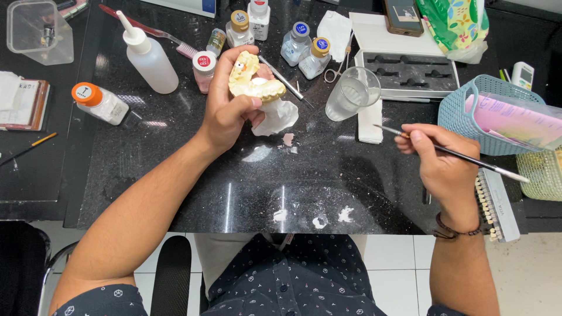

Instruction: The person holds a plaster dental model with a denture in one hand and uses a fine brush to apply and shape white ceramic material on the denture teeth. They periodically dip the brush in a glass of water, wipe it on a tissue, and rotate the model to work on different tooth surfaces.

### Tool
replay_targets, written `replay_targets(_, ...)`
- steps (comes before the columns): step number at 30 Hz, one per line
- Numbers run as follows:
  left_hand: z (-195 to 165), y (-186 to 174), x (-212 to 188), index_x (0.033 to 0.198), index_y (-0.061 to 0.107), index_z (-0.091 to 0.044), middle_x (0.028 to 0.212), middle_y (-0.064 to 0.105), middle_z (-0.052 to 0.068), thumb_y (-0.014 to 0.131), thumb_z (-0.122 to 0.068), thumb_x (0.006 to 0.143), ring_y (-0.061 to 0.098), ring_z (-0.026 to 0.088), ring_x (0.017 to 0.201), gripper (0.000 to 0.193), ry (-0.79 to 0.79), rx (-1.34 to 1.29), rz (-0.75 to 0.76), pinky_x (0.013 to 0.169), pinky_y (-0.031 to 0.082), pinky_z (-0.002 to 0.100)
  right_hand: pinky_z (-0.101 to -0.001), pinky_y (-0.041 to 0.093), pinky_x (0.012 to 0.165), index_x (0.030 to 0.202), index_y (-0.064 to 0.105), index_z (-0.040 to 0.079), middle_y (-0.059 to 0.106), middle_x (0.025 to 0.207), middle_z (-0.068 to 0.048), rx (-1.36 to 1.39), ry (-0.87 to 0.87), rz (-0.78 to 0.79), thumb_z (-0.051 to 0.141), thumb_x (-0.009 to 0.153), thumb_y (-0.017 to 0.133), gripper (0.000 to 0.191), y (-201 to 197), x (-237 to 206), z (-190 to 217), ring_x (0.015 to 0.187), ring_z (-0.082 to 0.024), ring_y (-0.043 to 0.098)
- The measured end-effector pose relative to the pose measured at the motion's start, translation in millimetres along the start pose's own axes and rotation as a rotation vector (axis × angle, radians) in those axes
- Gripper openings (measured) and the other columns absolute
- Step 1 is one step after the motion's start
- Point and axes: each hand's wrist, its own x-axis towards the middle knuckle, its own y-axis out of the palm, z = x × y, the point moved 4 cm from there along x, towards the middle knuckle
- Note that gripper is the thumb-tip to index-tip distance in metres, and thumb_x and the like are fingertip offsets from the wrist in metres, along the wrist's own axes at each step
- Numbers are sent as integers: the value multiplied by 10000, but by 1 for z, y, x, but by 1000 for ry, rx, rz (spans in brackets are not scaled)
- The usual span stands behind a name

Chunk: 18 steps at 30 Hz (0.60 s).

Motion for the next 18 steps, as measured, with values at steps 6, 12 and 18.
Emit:
replay_targets(6, 0, -1, 3, 1501, 360, -92, 1151, 596, 114, 737, -57, 873, 585, 116, 789, 733, -33, -31, -78, 569, 489, 252, -255, 556, 693, 947, 676, -35, 733, 863, -130, 252, 114, 199, -7, 913, 795, 127, 74, 1, 0, 770, -145, 684)
replay_targets(12, -4, 2, 2, 1425, 435, -40, 1185, 637, 46, 895, 9, 907, 680, 113, 1091, 694, 221, 353, -132, 949, 612, 280, -257, 643, 709, 952, 666, -3, 761, 861, -98, 563, 326, 304, 39, 947, 691, 49, 131, 13, -27, 765, -127, 756)
replay_targets(18, -8, 5, -4, 1435, 424, -46, 1174, 651, 42, 920, -19, 905, 665, 91, 1060, 726, 311, 493, -128, 987, 603, 280, -228, 602, 678, 924, 672, -19, 753, 855, -91, 414, 279, 303, -2, 914, 694, 29, 132, 7, -32, 737, -107, 720)
